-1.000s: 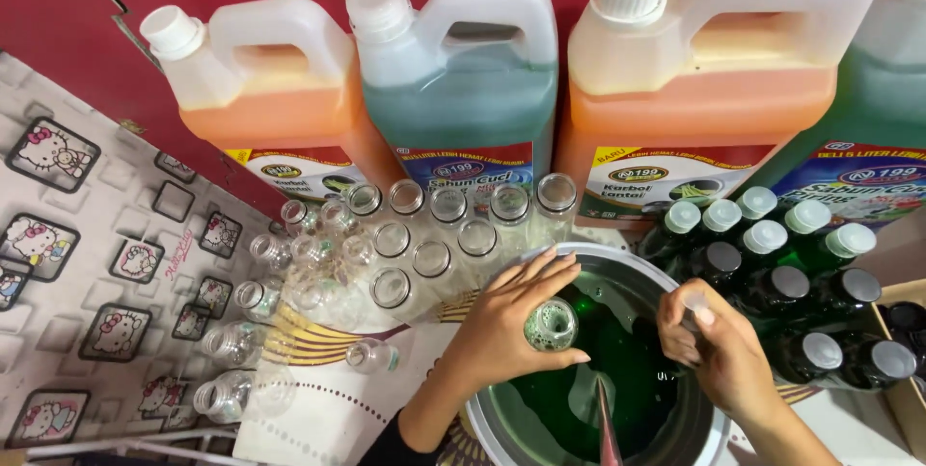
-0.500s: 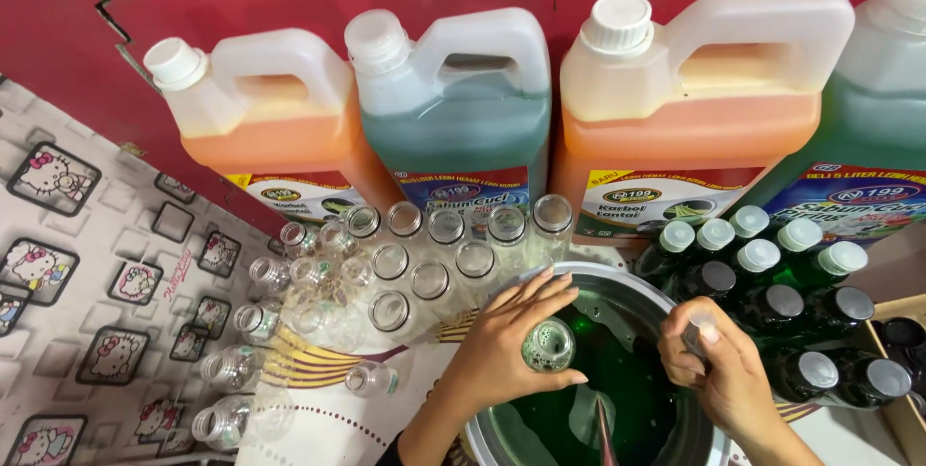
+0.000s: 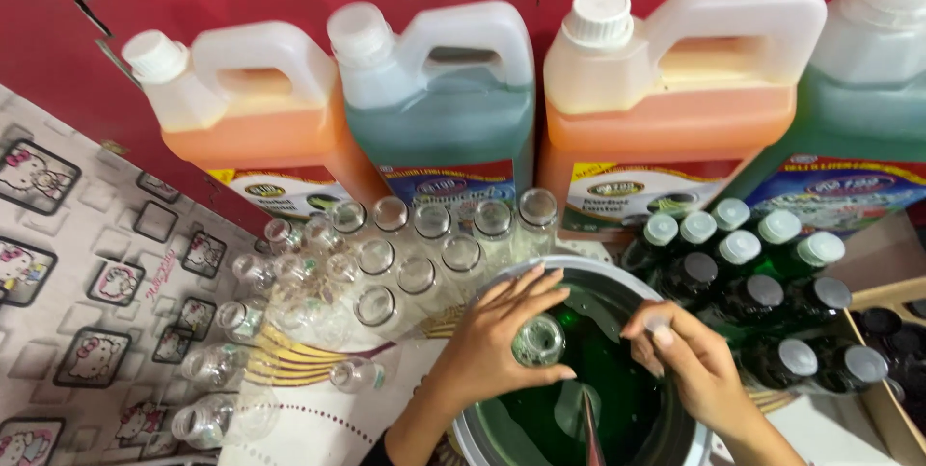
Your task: Filling small glass jars with green liquid using a plastic syringe
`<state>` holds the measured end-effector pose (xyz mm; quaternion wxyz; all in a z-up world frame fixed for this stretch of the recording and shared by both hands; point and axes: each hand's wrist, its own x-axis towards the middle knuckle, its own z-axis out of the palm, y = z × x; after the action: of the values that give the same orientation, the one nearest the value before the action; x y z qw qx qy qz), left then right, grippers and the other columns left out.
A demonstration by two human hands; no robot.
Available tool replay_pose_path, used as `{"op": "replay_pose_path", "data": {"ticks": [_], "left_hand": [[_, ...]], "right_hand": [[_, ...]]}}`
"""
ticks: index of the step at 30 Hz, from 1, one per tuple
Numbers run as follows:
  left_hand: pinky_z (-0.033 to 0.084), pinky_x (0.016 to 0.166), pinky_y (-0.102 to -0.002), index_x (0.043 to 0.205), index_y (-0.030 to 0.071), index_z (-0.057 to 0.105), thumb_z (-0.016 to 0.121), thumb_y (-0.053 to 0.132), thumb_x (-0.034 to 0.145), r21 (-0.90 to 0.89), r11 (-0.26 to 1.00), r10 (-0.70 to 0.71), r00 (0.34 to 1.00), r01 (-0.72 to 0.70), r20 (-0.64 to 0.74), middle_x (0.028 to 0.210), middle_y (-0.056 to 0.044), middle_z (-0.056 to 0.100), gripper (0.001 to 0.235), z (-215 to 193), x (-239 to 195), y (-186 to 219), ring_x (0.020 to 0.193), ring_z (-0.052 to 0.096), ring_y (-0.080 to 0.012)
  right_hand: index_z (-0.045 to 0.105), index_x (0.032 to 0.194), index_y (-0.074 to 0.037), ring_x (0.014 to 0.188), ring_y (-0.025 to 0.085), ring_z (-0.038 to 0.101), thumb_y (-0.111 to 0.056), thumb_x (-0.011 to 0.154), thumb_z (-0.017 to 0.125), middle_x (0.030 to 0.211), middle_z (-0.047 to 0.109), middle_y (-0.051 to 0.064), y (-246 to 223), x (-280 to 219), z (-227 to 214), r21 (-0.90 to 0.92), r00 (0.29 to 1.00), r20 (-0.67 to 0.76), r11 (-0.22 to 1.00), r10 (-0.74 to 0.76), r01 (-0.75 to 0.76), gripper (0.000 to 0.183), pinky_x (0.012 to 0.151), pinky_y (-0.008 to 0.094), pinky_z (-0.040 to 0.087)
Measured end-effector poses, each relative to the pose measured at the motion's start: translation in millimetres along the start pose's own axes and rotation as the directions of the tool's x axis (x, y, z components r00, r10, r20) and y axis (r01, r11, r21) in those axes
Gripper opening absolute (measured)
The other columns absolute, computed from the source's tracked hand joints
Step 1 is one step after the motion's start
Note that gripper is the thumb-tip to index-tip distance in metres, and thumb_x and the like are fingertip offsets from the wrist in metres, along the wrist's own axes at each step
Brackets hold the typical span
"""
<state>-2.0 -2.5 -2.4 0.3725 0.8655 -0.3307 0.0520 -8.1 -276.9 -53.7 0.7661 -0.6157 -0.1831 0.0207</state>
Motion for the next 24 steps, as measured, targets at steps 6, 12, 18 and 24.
{"op": "replay_pose_path", "data": {"ticks": [6, 12, 18, 24], "left_hand": [[0.034, 0.123, -0.051, 0.148, 0.011, 0.053, 0.082, 0.046, 0.085, -0.013, 1.000, 0.016, 0.998, -0.017, -0.063, 0.161, -0.010, 0.049, 0.077, 0, -1, 3, 0.153, 0.043, -0.0321], [0.042, 0.113, -0.055, 0.146, 0.013, 0.060, 0.090, 0.047, 0.067, -0.076, 0.994, 0.056, 0.978, -0.073, -0.200, 0.149, -0.013, 0.063, 0.091, 9, 3, -3, 0.142, 0.054, -0.0384], [0.040, 0.116, -0.055, 0.144, 0.011, 0.059, 0.088, 0.049, 0.071, -0.053, 0.994, 0.082, 0.985, -0.091, -0.152, 0.150, -0.010, 0.062, 0.086, 6, 8, -2, 0.143, 0.055, -0.0356], [0.041, 0.117, -0.054, 0.145, 0.012, 0.058, 0.087, 0.052, 0.071, -0.001, 0.995, 0.095, 0.985, -0.097, -0.143, 0.151, -0.008, 0.061, 0.089, 14, 15, -12, 0.142, 0.056, -0.0337]], "right_hand": [[0.064, 0.107, 0.005, 0.058, 0.010, 0.037, -0.029, 0.107, 0.052, 0.070, 0.046, 0.004, -7, 7, 7, 0.085, 1.000, 0.021, 0.996, -0.004, 0.002, 0.036, 0.052, 0.024, 0.029], [0.057, 0.104, 0.015, 0.038, 0.010, 0.034, -0.027, 0.106, 0.047, 0.048, 0.039, 0.003, -6, 32, 20, 0.277, 0.952, 0.024, 0.917, -0.305, 0.287, 0.044, 0.036, 0.026, 0.033], [0.055, 0.108, 0.012, 0.037, 0.011, 0.042, -0.025, 0.108, 0.045, 0.049, 0.042, 0.004, -26, 53, 22, 0.270, 0.955, 0.108, 0.933, -0.277, 0.239, 0.039, 0.036, 0.027, 0.046], [0.056, 0.112, 0.007, 0.056, 0.009, 0.044, -0.015, 0.108, 0.045, 0.066, 0.048, 0.004, -17, 61, 27, 0.162, 0.961, 0.216, 0.977, -0.175, 0.142, 0.025, 0.054, 0.023, 0.044]]}}
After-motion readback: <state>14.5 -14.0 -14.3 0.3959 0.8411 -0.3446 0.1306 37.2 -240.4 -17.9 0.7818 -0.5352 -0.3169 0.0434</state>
